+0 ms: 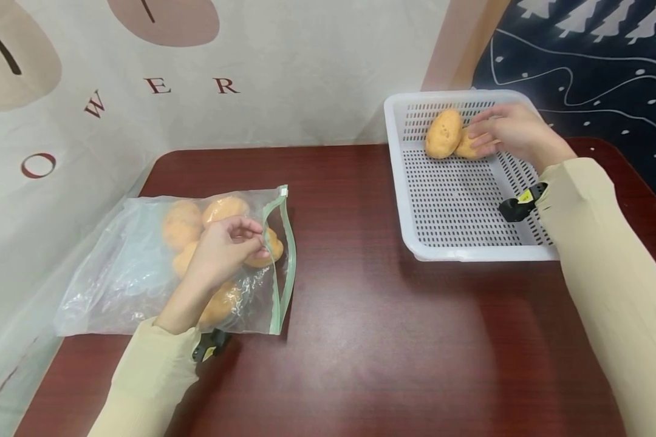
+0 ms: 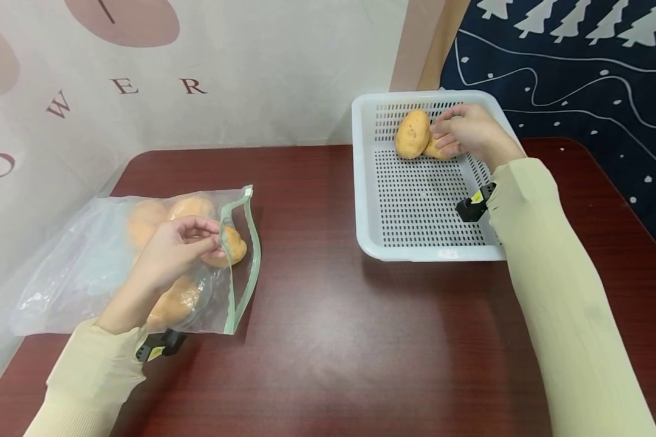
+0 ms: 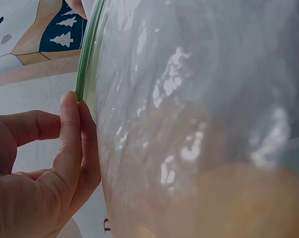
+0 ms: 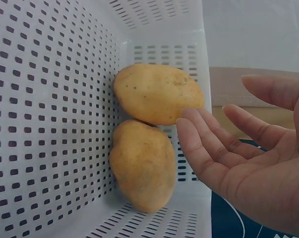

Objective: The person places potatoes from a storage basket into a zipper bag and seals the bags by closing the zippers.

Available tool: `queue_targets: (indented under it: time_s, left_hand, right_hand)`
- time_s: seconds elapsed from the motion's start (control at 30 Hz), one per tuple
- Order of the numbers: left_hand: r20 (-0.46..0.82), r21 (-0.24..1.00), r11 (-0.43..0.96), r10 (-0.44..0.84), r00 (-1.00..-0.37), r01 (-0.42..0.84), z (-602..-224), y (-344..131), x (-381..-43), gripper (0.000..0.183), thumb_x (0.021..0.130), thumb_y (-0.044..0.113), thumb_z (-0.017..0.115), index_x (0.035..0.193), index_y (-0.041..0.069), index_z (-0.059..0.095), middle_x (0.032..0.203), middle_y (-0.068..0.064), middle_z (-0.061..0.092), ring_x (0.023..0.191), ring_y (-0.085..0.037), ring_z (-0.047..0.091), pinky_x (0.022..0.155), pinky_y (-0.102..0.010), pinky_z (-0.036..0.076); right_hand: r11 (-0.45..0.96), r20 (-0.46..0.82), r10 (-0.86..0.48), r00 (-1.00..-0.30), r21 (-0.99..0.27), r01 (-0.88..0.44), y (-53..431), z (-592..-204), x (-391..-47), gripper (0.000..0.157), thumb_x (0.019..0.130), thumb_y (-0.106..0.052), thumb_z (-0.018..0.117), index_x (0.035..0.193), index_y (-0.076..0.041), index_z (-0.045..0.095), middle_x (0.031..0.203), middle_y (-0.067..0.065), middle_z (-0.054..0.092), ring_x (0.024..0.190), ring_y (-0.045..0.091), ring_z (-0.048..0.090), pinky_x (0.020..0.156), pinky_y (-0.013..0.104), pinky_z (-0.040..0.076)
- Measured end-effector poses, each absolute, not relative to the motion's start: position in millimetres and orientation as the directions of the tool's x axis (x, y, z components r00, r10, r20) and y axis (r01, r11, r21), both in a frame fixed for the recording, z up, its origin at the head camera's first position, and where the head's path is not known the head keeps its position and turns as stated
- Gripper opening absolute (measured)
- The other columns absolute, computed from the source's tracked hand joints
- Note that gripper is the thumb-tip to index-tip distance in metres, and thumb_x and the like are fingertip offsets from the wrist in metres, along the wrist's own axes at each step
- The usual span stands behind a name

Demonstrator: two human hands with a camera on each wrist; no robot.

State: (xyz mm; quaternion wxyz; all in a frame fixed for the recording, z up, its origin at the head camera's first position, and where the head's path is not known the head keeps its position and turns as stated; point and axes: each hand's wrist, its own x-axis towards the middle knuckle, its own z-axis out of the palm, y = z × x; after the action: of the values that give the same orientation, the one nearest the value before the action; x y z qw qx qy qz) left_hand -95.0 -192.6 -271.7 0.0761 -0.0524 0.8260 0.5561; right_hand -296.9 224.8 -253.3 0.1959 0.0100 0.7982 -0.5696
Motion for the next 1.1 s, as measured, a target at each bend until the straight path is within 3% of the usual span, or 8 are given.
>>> queue_targets:
  time_s: [0.23, 0.53, 0.63, 0.7, 0.83, 1.1]
  left_hand:
    - [-0.185, 0.908, 0.383, 0.0, -0.983, -0.171, -271, -193, -95, 0.019, 0.084, -0.007, 0.05, 0.1, -0.016, 0.049, 0.087, -0.017, 0.055, 0.064, -0.006, 0.061, 0.067, -0.024, 0.057]
    - [-0.163, 0.914, 0.379, 0.009, -0.987, -0.148, -271, -194, -95, 0.017, 0.083, -0.009, 0.05, 0.099, -0.016, 0.049, 0.085, -0.017, 0.055, 0.062, -0.006, 0.061, 0.066, -0.027, 0.058]
    - [-0.165, 0.914, 0.376, 0.008, -0.986, -0.15, -272, -194, -95, 0.018, 0.083, -0.009, 0.05, 0.099, -0.016, 0.049, 0.086, -0.017, 0.055, 0.062, -0.006, 0.061, 0.066, -0.027, 0.058]
    - [-0.168, 0.913, 0.377, 0.008, -0.986, -0.152, -272, -193, -96, 0.018, 0.083, -0.009, 0.05, 0.099, -0.016, 0.049, 0.087, -0.018, 0.055, 0.063, -0.006, 0.061, 0.066, -0.026, 0.058]
    - [-0.172, 0.911, 0.381, 0.008, -0.985, -0.156, -272, -193, -96, 0.018, 0.083, -0.009, 0.051, 0.099, -0.016, 0.049, 0.088, -0.019, 0.055, 0.063, -0.006, 0.061, 0.066, -0.026, 0.058]
    - [-0.158, 0.91, 0.389, 0.014, -0.987, -0.14, -274, -194, -97, 0.017, 0.083, -0.009, 0.051, 0.098, -0.017, 0.049, 0.086, -0.019, 0.056, 0.062, -0.006, 0.061, 0.065, -0.024, 0.058]
  right_hand:
    - [0.43, -0.351, -0.145, -0.925, -0.864, 0.26, 219, -256, -306, 0.035, 0.093, -0.018, 0.051, 0.124, -0.005, 0.043, 0.104, 0.003, 0.051, 0.085, 0.012, 0.055, 0.07, 0.02, 0.054]
    - [0.379, -0.341, -0.106, -0.934, -0.882, 0.279, 210, -263, -318, 0.039, 0.092, -0.016, 0.053, 0.129, -0.008, 0.044, 0.1, -0.002, 0.046, 0.08, 0.009, 0.049, 0.061, 0.017, 0.052]
    - [0.436, -0.336, -0.104, -0.936, -0.861, 0.26, 208, -264, -321, 0.045, 0.092, -0.017, 0.052, 0.135, -0.01, 0.039, 0.111, 0.001, 0.045, 0.09, 0.011, 0.047, 0.068, 0.018, 0.051]
    - [0.48, -0.325, -0.109, -0.94, -0.845, 0.236, 207, -265, -322, 0.049, 0.093, -0.019, 0.05, 0.14, -0.013, 0.035, 0.125, 0.004, 0.043, 0.104, 0.015, 0.045, 0.082, 0.023, 0.049]
    - [0.545, -0.312, -0.133, -0.941, -0.816, 0.194, 205, -266, -324, 0.053, 0.095, -0.021, 0.047, 0.144, -0.014, 0.027, 0.148, 0.002, 0.024, 0.126, 0.017, 0.032, 0.106, 0.034, 0.032]
    - [0.623, -0.341, -0.185, -0.922, -0.766, 0.158, 203, -267, -326, 0.054, 0.094, -0.025, 0.049, 0.143, -0.013, 0.029, 0.149, 0.006, 0.018, 0.131, 0.023, 0.027, 0.108, 0.04, 0.03]
